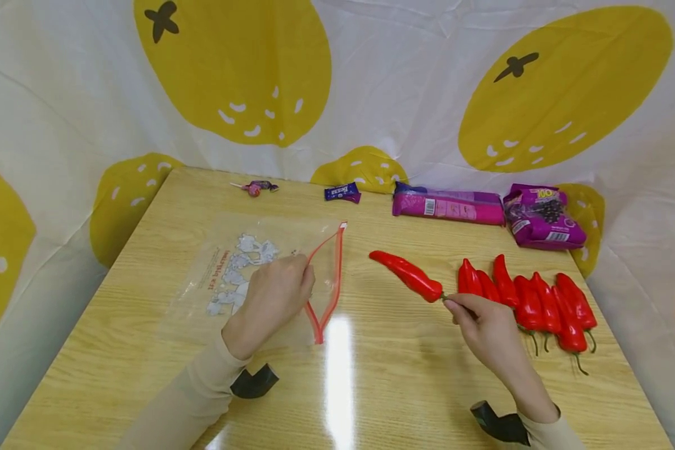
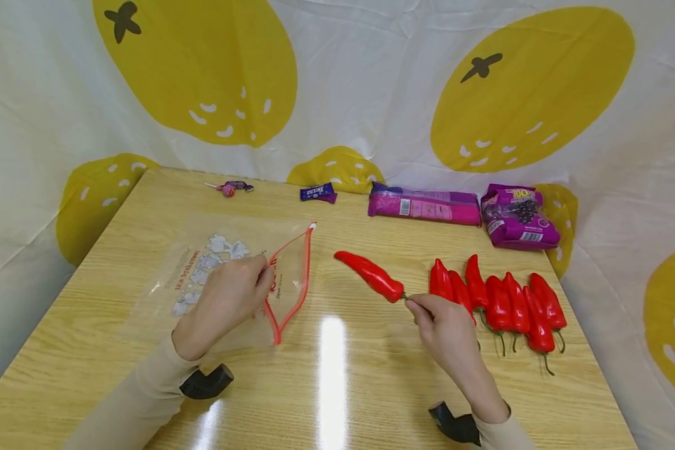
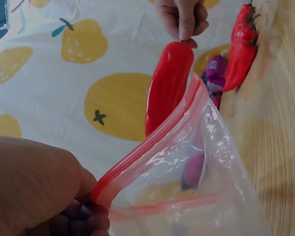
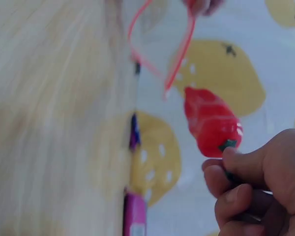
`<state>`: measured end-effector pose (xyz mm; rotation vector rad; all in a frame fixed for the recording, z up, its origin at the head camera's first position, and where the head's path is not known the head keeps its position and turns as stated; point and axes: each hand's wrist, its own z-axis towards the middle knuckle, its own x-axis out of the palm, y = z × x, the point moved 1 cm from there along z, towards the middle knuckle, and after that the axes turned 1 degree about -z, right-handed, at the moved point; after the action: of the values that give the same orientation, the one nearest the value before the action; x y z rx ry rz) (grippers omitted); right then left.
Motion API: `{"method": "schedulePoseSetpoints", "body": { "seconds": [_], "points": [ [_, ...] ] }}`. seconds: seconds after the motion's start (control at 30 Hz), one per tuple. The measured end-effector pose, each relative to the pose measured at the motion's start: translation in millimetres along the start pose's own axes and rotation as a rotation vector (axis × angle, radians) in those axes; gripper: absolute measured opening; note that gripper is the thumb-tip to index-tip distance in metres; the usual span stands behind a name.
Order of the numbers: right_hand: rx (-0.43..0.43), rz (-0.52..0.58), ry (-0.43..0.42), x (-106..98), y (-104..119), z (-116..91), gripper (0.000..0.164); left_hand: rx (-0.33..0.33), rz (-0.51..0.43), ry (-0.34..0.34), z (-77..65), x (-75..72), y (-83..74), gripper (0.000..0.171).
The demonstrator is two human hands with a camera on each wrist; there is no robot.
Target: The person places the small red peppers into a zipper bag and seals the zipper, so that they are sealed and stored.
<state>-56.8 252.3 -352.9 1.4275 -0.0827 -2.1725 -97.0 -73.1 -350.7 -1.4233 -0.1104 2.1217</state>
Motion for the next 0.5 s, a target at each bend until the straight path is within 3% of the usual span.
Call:
{"method": "schedulePoseSetpoints", "body": {
  "seconds": [0.13, 0.3, 0.5],
  "points": [
    [-0.132, -0.006, 0.058, 17, 29, 20, 0.009, -0.009, -0.01, 0.019, -0.1, 0.2, -1.0, 0.029],
    [-0.267, -0.07, 0.11, 53, 68, 43, 0.004, -0.007, -0.043, 0.064, -0.5, 1.5, -3.5, 0.025],
    [-0.396, -0.102, 0.156, 100, 105, 65, 0.008, 0.025, -0.044, 0.026, -1.9, 3.9, -5.2, 0.029]
  ]
}}
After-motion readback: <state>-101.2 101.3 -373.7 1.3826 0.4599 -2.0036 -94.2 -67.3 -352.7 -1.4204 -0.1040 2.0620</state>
